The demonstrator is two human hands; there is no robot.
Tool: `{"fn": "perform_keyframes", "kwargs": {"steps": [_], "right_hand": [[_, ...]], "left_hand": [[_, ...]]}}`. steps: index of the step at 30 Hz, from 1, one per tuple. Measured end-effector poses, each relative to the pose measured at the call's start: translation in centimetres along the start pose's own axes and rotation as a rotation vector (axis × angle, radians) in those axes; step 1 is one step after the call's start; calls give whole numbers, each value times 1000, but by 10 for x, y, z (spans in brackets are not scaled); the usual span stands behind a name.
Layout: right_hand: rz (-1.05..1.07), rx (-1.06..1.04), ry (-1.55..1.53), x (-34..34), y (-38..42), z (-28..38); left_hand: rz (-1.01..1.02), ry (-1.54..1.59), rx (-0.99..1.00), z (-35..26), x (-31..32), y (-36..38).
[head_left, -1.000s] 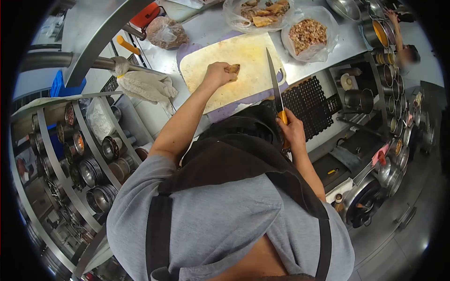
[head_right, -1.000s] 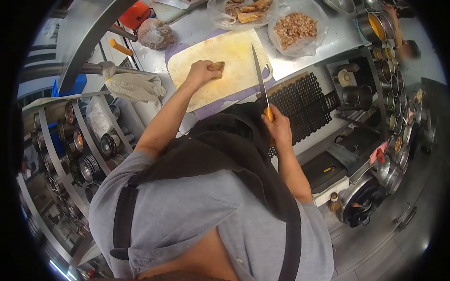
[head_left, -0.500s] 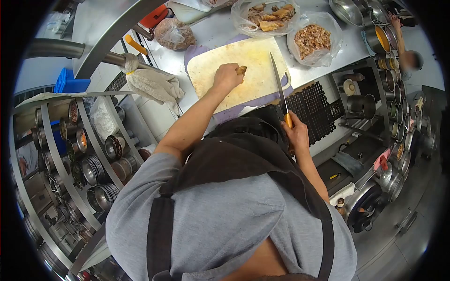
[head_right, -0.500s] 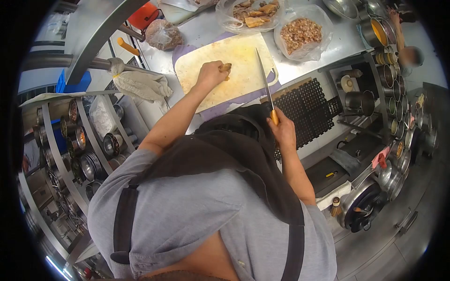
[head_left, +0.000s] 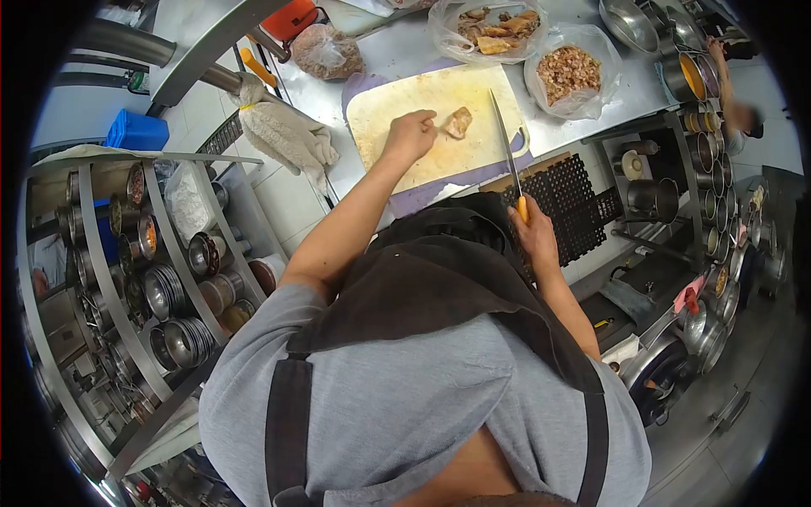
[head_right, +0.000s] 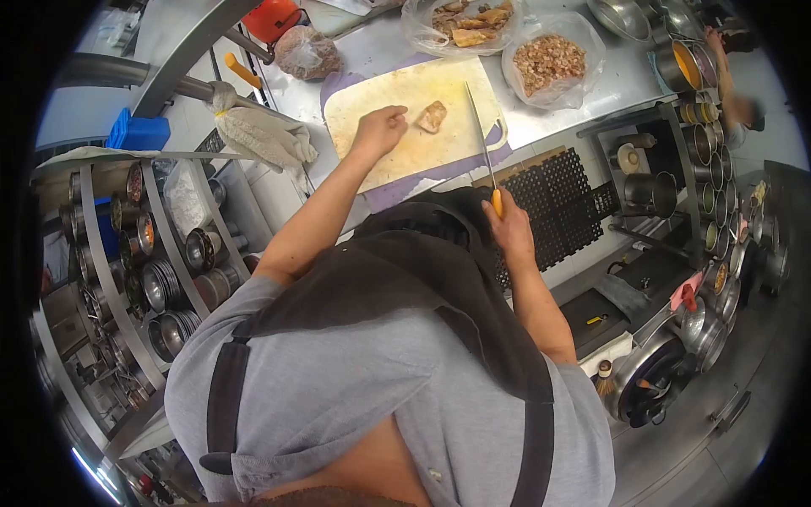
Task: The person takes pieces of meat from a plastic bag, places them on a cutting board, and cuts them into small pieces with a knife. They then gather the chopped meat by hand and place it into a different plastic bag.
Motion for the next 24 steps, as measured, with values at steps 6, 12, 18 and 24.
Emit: {"fn": "perform_keyframes", "kwargs": {"steps": [6,12,18,24], "right_hand": [[45,-7,-79,5,-1,16],[182,14,-52,24,-10,35],[202,-25,-83,28,-12,42],[208,-35,-113,23,-7,50]], "left_hand": [[63,-74,139,1,20,-29],[175,54,28,-11,51,-18],[142,-4,64,-2,36,-4],[156,22,112,-4,33,-1]]}}
Point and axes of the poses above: each hand's wrist, its own y-axis away from the middle knuckle, its own x-axis out of the palm, z = x × y, the point moved 9 cm from there along -y, towards the middle knuckle, and after that the axes turned 15 degrees about -z, right-handed, at the moved point
